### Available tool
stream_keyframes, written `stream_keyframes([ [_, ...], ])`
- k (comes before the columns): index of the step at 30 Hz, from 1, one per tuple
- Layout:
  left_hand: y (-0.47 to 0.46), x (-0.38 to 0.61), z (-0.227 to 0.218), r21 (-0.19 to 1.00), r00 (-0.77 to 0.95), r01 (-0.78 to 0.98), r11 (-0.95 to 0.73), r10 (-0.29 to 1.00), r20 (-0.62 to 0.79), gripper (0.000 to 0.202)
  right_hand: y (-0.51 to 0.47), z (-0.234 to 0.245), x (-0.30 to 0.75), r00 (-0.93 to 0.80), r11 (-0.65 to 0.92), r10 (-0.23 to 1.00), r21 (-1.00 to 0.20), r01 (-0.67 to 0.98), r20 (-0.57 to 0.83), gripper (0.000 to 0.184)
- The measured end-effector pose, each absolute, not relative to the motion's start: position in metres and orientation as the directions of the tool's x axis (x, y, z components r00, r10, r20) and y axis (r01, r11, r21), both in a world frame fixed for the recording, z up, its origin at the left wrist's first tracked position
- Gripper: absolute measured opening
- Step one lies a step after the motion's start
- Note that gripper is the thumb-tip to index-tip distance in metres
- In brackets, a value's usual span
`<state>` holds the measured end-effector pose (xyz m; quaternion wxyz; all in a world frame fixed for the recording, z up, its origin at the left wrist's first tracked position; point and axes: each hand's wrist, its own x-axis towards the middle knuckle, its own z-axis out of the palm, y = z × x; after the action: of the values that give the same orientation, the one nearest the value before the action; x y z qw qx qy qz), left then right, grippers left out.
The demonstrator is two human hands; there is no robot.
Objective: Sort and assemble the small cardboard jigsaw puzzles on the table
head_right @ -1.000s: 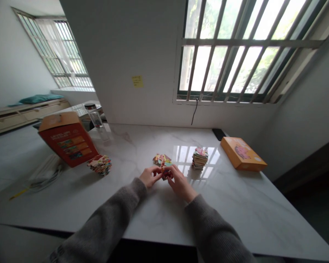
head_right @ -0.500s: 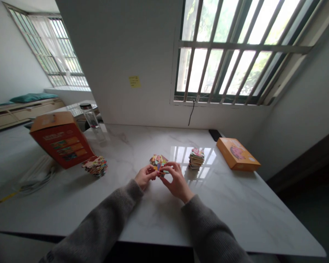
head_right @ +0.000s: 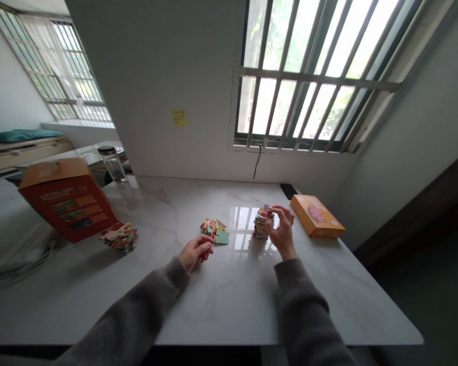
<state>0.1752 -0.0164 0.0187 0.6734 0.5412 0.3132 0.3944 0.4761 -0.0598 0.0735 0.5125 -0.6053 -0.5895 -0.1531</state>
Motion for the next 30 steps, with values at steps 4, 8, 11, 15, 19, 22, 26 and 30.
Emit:
stream_keyframes([
  [4,-0.018,0.175,0.019,0.981,0.511,-0.172,0.087,0.86,0.014,0.04,-0.051,0.062,0.492,0.277,0.21,0.609,-0.488,0.847,0.743,0.017],
  [8,-0.017,0.175,0.02,0.982,0.507,-0.169,0.078,0.862,0.018,0.04,-0.048,0.056,0.496,0.293,0.208,0.65,-0.535,0.819,0.701,0.018],
  [11,-0.016,0.173,0.021,0.983,0.489,-0.172,0.062,0.872,0.03,0.037,-0.053,0.059,0.494,0.264,0.209,0.634,-0.49,0.846,0.726,0.02],
  [15,-0.012,0.169,0.024,0.979,0.412,-0.204,0.028,0.909,0.06,0.033,-0.063,0.061,0.463,0.263,0.232,0.475,-0.407,0.883,0.84,0.021],
  [19,-0.007,0.165,0.025,0.97,0.316,-0.242,0.005,0.946,0.074,0.031,-0.059,0.04,0.406,-0.028,0.403,0.705,-0.367,0.838,0.709,0.025],
  [22,-0.005,0.163,0.024,0.969,0.292,-0.249,-0.005,0.953,0.08,0.03,-0.049,0.02,0.379,-0.21,0.433,0.819,-0.335,0.837,0.535,0.04],
  [26,-0.006,0.163,0.024,0.969,0.302,-0.248,-0.006,0.95,0.083,0.03,-0.041,0.01,0.38,-0.268,0.402,0.879,-0.307,0.863,0.395,0.033],
  [30,-0.006,0.163,0.024,0.971,0.32,-0.239,-0.009,0.943,0.088,0.03,-0.044,0.02,0.385,-0.292,0.422,0.857,-0.253,0.871,0.425,0.024],
])
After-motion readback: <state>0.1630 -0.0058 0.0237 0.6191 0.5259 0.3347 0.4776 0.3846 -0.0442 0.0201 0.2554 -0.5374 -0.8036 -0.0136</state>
